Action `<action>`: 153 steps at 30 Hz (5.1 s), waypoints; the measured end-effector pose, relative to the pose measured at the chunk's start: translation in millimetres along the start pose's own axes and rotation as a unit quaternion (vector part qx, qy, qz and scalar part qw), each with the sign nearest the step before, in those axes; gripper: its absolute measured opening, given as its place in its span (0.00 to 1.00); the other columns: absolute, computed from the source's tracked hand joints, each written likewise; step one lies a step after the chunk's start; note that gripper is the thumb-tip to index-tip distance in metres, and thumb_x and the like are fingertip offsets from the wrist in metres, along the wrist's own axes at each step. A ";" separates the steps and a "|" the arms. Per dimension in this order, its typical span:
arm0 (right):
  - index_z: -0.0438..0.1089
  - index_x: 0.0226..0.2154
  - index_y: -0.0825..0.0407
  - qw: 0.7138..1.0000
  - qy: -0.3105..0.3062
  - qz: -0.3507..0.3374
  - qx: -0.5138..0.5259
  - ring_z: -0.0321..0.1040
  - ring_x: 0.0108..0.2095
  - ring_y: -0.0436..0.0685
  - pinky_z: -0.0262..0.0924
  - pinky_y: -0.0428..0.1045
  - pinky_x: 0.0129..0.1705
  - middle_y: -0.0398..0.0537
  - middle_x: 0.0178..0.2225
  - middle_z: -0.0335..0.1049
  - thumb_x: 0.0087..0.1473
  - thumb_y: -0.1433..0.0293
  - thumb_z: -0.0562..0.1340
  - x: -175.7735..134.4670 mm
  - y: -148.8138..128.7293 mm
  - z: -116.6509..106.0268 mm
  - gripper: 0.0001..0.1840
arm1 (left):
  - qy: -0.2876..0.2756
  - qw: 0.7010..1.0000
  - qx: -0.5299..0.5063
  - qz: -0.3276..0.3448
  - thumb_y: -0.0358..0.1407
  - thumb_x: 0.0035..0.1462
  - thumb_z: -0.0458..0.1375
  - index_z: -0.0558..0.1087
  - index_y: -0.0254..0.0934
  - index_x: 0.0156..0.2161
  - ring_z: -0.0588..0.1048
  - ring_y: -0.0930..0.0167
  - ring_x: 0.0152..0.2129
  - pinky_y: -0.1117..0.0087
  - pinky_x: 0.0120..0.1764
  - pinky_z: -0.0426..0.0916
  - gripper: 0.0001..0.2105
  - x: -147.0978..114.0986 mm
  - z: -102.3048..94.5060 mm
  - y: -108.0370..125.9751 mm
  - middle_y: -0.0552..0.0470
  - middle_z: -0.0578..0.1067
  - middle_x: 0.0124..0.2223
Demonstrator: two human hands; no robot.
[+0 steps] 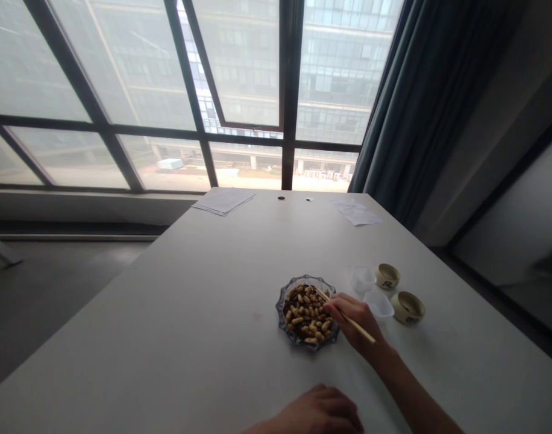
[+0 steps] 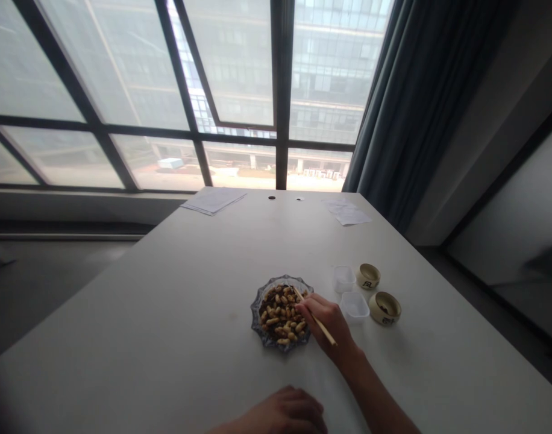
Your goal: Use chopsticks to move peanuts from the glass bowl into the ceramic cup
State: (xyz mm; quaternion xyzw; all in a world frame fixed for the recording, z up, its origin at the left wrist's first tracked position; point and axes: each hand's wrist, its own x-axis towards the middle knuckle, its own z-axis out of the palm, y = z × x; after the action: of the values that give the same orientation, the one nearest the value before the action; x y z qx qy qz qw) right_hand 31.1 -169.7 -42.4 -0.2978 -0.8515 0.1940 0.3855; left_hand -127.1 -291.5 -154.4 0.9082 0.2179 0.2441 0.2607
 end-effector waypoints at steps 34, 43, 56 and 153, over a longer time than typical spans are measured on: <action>0.76 0.35 0.51 0.998 0.059 -0.012 -0.024 0.77 0.34 0.55 0.70 0.47 0.39 0.51 0.35 0.78 0.71 0.70 0.55 -10.8 -8.4 0.9 0.15 | 0.020 1.000 -0.001 0.024 0.41 0.71 0.57 0.74 0.40 0.51 0.77 0.69 0.55 0.72 0.62 0.62 0.09 1.8 3.3 -3.2 0.50 0.81 0.54; 0.81 0.37 0.48 0.969 0.216 0.013 -0.122 0.81 0.38 0.61 0.75 0.53 0.45 0.51 0.38 0.83 0.66 0.69 0.62 -52.2 -23.8 -61.8 0.10 | -0.003 1.000 -0.001 0.018 0.36 0.67 0.63 0.74 0.41 0.49 0.76 0.69 0.56 0.72 0.61 0.61 0.08 1.7 -1.8 -0.2 0.52 0.81 0.55; 0.79 0.38 0.58 0.830 0.471 0.299 0.004 0.81 0.32 0.64 0.75 0.55 0.40 0.58 0.33 0.82 0.61 0.53 0.66 -123.3 21.7 -103.4 0.23 | 0.015 0.999 -0.030 -0.012 0.40 0.69 0.60 0.76 0.44 0.46 0.76 0.69 0.54 0.70 0.58 0.66 0.05 3.6 -19.2 16.9 0.52 0.82 0.50; 0.78 0.38 0.58 0.833 0.481 0.274 -0.002 0.81 0.31 0.64 0.74 0.56 0.39 0.58 0.34 0.82 0.65 0.54 0.61 -136.0 20.5 -94.8 0.23 | 0.014 0.999 -0.038 0.003 0.38 0.70 0.59 0.76 0.43 0.46 0.76 0.70 0.54 0.72 0.58 0.66 0.05 4.8 -26.0 20.4 0.52 0.82 0.50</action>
State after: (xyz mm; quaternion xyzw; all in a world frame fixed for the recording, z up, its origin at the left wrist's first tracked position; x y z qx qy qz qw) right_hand 183.1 -234.0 -68.0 -0.5754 -0.4429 0.1226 0.6766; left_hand -132.2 -295.1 -121.6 0.8946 0.2096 0.2658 0.2916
